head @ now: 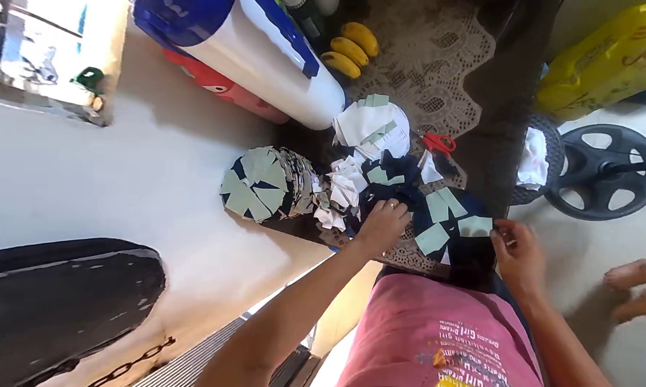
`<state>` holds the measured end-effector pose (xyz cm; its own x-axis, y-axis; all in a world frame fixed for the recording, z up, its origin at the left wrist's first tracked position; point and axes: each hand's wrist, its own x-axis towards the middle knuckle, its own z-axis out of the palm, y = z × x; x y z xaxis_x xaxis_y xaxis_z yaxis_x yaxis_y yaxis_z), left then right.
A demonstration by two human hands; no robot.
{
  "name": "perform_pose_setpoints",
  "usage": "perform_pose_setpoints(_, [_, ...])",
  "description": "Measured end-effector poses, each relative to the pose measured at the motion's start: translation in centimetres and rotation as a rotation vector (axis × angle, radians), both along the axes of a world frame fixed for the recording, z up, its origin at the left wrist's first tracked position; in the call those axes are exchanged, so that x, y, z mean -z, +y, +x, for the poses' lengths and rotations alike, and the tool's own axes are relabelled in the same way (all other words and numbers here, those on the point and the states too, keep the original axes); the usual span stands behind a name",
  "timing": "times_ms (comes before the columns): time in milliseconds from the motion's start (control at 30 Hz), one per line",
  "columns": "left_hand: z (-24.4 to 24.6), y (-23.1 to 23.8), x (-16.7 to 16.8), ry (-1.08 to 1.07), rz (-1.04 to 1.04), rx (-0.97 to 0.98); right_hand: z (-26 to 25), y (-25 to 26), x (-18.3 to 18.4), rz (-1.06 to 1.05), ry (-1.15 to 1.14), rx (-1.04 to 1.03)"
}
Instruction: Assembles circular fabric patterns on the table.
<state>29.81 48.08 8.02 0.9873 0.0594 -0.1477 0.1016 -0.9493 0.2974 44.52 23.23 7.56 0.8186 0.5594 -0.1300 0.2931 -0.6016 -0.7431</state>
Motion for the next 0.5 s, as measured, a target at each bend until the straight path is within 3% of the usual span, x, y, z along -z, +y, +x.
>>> perform_pose_setpoints(133, [0.9,0.7,0.4,0.048,0.003,0.029,-0.3,-0.2,-0.1,0.01,-0.022,0.02])
perform_pose_setpoints(233, [2.2,1.2,-1.4,0.21,-0.088,-0.08,-0.7,-0.5,-0.1,0.017,-0.001,0.041])
perform_pose_setpoints(367, [3.5,2.4,-6.0,0.306,-0.378,-0.447,-1.2,-0.3,-0.5,0.051,0.04,0.041])
perform_pose_setpoints(500, [3.1,3.5,-7.8,0.264,-0.885,-0.799,-1.8,1.7,-2.3,0.127,0.277,-0.04])
